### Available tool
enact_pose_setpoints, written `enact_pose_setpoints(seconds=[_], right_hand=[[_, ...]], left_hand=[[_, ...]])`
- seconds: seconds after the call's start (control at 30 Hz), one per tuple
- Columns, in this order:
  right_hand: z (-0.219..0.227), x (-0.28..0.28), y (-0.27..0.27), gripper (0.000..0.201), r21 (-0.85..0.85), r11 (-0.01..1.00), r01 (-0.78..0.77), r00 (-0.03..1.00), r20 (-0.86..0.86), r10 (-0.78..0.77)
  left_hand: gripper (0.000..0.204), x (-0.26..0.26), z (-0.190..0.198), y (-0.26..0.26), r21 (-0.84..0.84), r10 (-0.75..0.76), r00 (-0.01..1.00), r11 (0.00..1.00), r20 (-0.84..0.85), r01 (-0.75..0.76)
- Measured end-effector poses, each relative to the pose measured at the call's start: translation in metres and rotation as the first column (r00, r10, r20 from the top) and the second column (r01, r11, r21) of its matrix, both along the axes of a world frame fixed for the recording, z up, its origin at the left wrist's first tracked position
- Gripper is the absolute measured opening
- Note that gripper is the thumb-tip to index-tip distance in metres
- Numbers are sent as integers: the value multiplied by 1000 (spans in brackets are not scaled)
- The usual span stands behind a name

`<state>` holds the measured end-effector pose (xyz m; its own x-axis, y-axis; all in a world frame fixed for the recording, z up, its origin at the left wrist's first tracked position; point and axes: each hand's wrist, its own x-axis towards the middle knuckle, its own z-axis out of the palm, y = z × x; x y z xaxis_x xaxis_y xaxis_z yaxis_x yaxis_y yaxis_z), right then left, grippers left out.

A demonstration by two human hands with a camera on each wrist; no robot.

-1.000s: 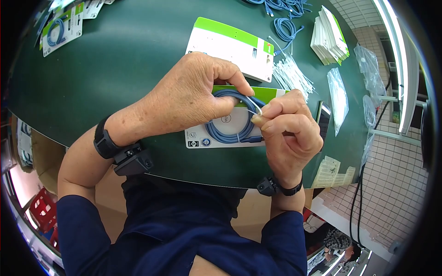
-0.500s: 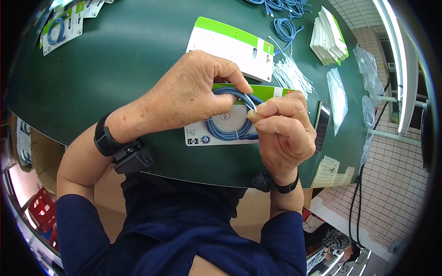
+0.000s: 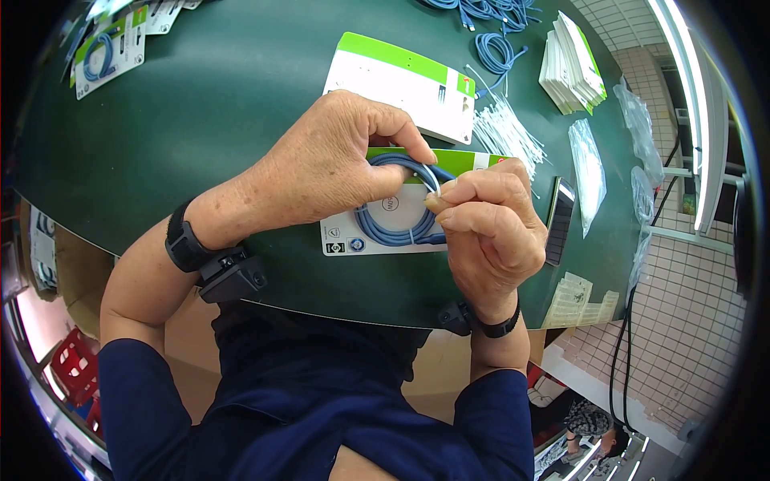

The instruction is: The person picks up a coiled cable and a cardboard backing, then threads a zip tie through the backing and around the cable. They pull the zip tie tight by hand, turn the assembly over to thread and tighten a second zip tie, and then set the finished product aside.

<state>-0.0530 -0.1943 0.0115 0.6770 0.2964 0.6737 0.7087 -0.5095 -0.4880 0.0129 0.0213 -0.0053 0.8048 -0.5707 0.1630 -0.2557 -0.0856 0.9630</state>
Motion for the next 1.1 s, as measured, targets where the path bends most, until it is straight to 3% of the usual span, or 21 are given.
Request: enact_pose_setpoints(seconds=[0.63, 0.7, 0.83, 0.93, 1.1], right_hand=[[-4, 3, 7, 27, -4, 998, 64, 993, -101, -64], [-1, 2, 8, 28, -3, 997, 82, 991, -107, -81], [9, 0, 7, 32, -169, 982, 88, 993, -68, -101], [15, -1, -1, 38, -374, 927, 0, 1000, -25, -11], [18, 5, -5, 39, -208, 978, -28, 998, -57, 16]], left_hand=[[22, 1, -3, -1, -25, -5, 1000, 1000, -20, 5], [22, 1, -3, 0, -71, -70, 987, 996, -143, 60], [24, -3, -2, -3, -105, -105, 971, 991, -213, 84], [23, -5, 0, -5, -90, -103, 978, 992, -182, 88], [22, -4, -1, -5, -87, -78, 987, 994, -141, 66]])
